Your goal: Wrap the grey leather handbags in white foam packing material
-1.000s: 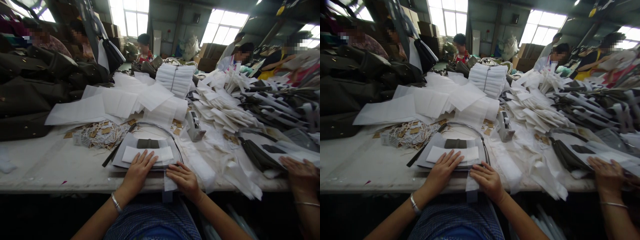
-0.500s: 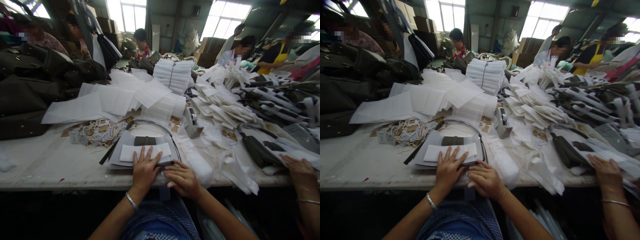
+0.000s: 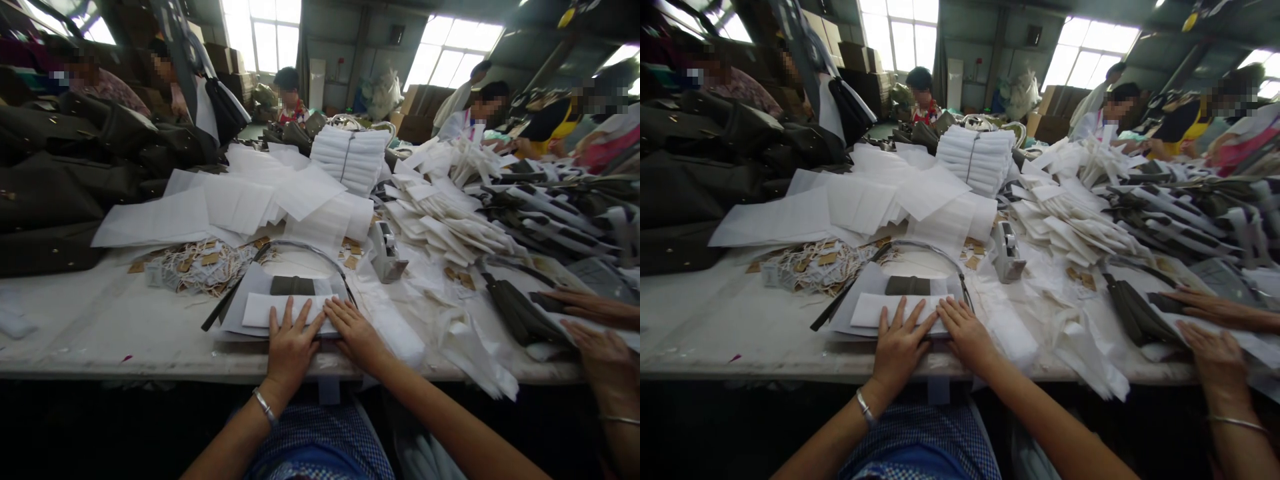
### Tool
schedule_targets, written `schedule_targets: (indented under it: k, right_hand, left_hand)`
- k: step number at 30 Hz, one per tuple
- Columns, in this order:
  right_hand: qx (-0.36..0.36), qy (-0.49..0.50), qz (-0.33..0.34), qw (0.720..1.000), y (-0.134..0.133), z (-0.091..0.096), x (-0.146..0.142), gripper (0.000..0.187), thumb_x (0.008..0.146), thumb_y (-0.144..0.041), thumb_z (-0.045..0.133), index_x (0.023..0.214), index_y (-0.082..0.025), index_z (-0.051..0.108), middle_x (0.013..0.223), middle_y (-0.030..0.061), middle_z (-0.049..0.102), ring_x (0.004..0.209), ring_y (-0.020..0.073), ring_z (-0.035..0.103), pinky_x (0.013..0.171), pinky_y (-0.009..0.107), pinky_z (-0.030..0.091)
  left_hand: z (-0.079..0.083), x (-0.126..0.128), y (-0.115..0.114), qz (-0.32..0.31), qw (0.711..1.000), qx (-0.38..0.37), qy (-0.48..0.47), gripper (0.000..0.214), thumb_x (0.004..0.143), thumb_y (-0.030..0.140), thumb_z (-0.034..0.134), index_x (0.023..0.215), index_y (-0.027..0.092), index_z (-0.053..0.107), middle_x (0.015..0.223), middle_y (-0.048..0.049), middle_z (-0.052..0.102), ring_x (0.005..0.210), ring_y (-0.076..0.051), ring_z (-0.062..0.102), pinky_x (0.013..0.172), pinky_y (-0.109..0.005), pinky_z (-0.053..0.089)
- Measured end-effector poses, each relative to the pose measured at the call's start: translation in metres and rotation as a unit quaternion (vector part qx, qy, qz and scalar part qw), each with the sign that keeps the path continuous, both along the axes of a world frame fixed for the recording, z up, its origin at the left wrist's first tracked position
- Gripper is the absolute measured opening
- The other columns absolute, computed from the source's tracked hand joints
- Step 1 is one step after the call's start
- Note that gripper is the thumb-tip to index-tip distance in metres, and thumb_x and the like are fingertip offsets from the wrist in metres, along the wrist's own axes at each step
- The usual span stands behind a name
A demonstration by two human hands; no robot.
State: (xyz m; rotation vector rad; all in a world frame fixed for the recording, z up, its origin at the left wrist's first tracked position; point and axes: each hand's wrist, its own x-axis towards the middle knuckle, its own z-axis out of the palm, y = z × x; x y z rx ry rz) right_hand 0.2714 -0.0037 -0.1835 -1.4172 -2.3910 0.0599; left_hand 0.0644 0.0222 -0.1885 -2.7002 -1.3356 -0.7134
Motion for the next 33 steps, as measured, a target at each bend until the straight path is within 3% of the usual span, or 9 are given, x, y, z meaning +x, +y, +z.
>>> schedule_targets:
  k: [3,7,11,17,20,22,26,30,33]
  right_hand:
    - [-0.010,0.017,0.011,1.000,0.003,0.018,0.000,0.063,0.086,-0.025,0.070,0.144,-0.011,0.049,0.145,0.0180,0.050,0.138,0.0313,0.043,0.117,0.053,0.033]
    - [-0.021,0.012,0.039,0.999,0.041,0.049,-0.002,0.036,0.100,-0.038,0.055,0.130,-0.019,0.063,0.130,0.0110,0.065,0.124,0.0255,0.058,0.121,0.052,0.020]
    - [-0.049,-0.070,0.014,0.996,0.085,0.042,-0.010,0.046,0.101,-0.039,0.053,0.139,-0.011,0.053,0.143,0.0160,0.053,0.137,0.0297,0.045,0.118,0.049,0.027]
    - [-0.097,-0.153,-0.065,0.981,0.099,0.031,-0.017,0.031,0.103,-0.033,0.049,0.109,-0.011,0.070,0.109,0.0178,0.072,0.113,0.0298,0.064,0.111,0.050,0.032]
    - [-0.103,-0.161,-0.040,0.981,0.104,0.038,-0.016,0.025,0.099,-0.025,0.053,0.096,-0.010,0.073,0.097,0.0170,0.074,0.103,0.0293,0.068,0.111,0.051,0.031]
    - [-0.106,-0.160,-0.010,0.981,0.104,0.043,-0.011,0.023,0.099,-0.023,0.054,0.098,-0.012,0.074,0.103,0.0152,0.074,0.106,0.0273,0.067,0.111,0.048,0.034]
    - [-0.071,-0.045,0.036,0.996,0.069,0.046,0.006,0.024,0.099,-0.021,0.053,0.116,-0.020,0.070,0.123,0.0085,0.069,0.120,0.0226,0.061,0.111,0.043,0.040]
    - [0.061,0.160,-0.016,0.985,-0.017,0.033,0.014,0.037,0.100,-0.022,0.053,0.137,-0.024,0.057,0.130,0.0092,0.065,0.127,0.0235,0.056,0.110,0.046,0.046]
    - [0.080,0.120,0.013,0.989,-0.080,0.005,0.006,0.049,0.098,-0.022,0.058,0.146,-0.023,0.047,0.136,0.0103,0.061,0.134,0.0259,0.050,0.112,0.050,0.044]
  left_hand:
    - [-0.002,-0.001,0.000,-0.015,1.000,0.013,-0.009,0.051,0.091,0.039,0.064,0.140,0.038,0.051,0.148,-0.0004,0.050,0.142,-0.040,0.033,0.113,-0.075,0.019]
    - [-0.006,-0.001,0.001,-0.019,0.999,0.035,-0.015,0.047,0.093,0.040,0.061,0.139,0.037,0.053,0.147,-0.0019,0.051,0.142,-0.040,0.034,0.112,-0.076,0.019]
    - [-0.010,0.001,0.002,-0.006,0.999,0.023,-0.022,0.050,0.091,0.044,0.063,0.140,0.040,0.050,0.147,-0.0002,0.051,0.143,-0.037,0.033,0.114,-0.074,0.015]
    - [-0.011,0.000,0.002,-0.016,0.999,0.030,-0.024,0.050,0.092,0.041,0.062,0.140,0.038,0.051,0.144,-0.0025,0.054,0.142,-0.037,0.035,0.114,-0.075,0.014]
    - [-0.011,0.000,0.002,-0.018,0.999,0.030,-0.030,0.049,0.092,0.042,0.062,0.140,0.038,0.051,0.144,-0.0020,0.054,0.141,-0.038,0.037,0.114,-0.075,0.015]
    - [-0.011,0.000,0.002,-0.018,0.999,0.026,-0.023,0.049,0.092,0.040,0.062,0.140,0.039,0.051,0.145,-0.0007,0.053,0.142,-0.037,0.035,0.113,-0.075,0.016]
    - [-0.010,-0.001,0.002,-0.019,1.000,0.020,-0.010,0.050,0.094,0.032,0.060,0.142,0.038,0.049,0.147,-0.0026,0.051,0.144,-0.038,0.032,0.112,-0.077,0.016]
    - [-0.007,-0.002,0.001,-0.027,0.999,-0.001,-0.019,0.051,0.094,0.031,0.058,0.144,0.037,0.047,0.147,-0.0023,0.050,0.145,-0.038,0.029,0.114,-0.076,0.014]
    - [-0.005,-0.003,0.000,-0.035,0.999,-0.016,-0.026,0.054,0.094,0.028,0.058,0.146,0.038,0.044,0.148,-0.0002,0.048,0.147,-0.037,0.026,0.115,-0.075,0.012]
